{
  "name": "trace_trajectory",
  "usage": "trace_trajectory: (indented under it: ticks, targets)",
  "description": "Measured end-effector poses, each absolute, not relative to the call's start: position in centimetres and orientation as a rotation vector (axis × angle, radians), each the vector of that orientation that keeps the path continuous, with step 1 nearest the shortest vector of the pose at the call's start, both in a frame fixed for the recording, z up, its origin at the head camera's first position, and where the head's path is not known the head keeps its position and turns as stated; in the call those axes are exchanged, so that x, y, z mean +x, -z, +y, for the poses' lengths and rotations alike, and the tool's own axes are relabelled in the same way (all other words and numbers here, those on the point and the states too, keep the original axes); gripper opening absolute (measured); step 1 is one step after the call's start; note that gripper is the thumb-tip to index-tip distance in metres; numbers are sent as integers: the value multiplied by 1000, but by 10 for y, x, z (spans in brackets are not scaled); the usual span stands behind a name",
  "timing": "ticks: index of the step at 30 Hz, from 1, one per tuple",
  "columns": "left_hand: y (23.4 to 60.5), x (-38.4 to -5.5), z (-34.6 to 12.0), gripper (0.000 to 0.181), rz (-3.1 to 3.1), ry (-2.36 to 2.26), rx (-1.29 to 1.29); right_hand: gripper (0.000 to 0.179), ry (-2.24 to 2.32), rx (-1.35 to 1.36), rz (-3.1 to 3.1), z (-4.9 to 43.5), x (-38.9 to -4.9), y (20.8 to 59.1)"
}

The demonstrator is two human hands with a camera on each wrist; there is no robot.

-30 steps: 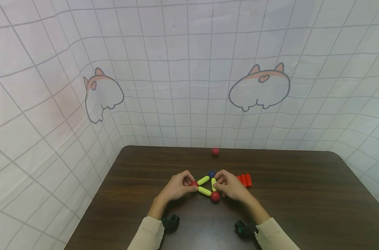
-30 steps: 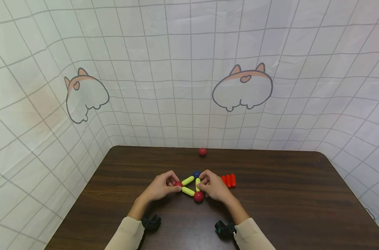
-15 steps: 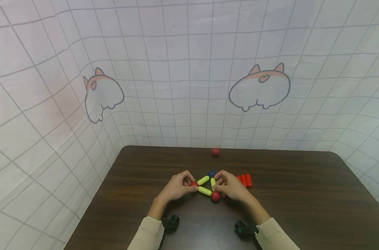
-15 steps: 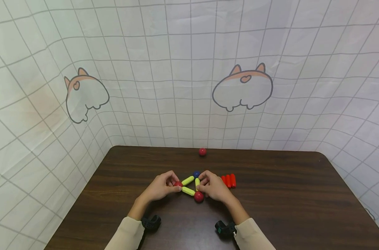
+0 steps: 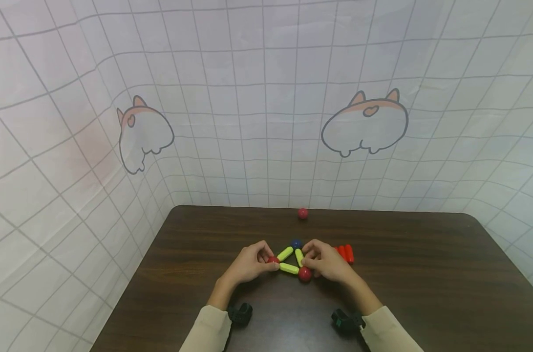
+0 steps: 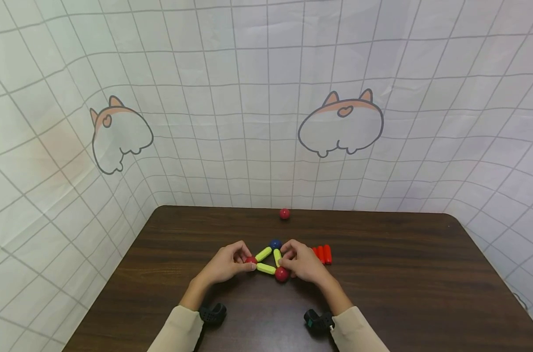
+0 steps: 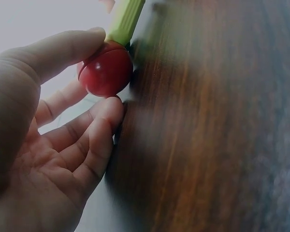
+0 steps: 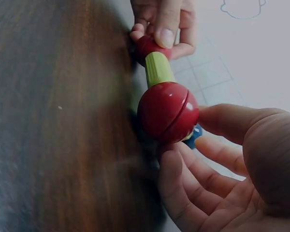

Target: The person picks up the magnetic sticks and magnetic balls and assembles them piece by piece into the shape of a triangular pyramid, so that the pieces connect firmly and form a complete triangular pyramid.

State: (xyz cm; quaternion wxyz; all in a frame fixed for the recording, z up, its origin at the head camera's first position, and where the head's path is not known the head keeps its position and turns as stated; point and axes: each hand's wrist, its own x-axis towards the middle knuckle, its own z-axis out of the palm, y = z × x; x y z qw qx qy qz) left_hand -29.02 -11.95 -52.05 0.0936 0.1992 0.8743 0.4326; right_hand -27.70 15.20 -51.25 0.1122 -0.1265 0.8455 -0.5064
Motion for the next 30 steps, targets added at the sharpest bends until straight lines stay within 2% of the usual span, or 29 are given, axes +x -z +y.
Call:
trace_trajectory:
  ticks: [12, 20, 30]
  targets:
    - [520, -288, -117, 28, 2627, -1296, 584, 40, 1393, -426, 2446, 162, -276, 500]
    - [520, -289, -118, 30, 2619, -1295, 595, 32, 1337, -440, 2468, 163, -277, 502]
    - [521, -291, -122, 29, 2603, -1258, 619, 34, 1347, -451, 2493, 170, -278, 500]
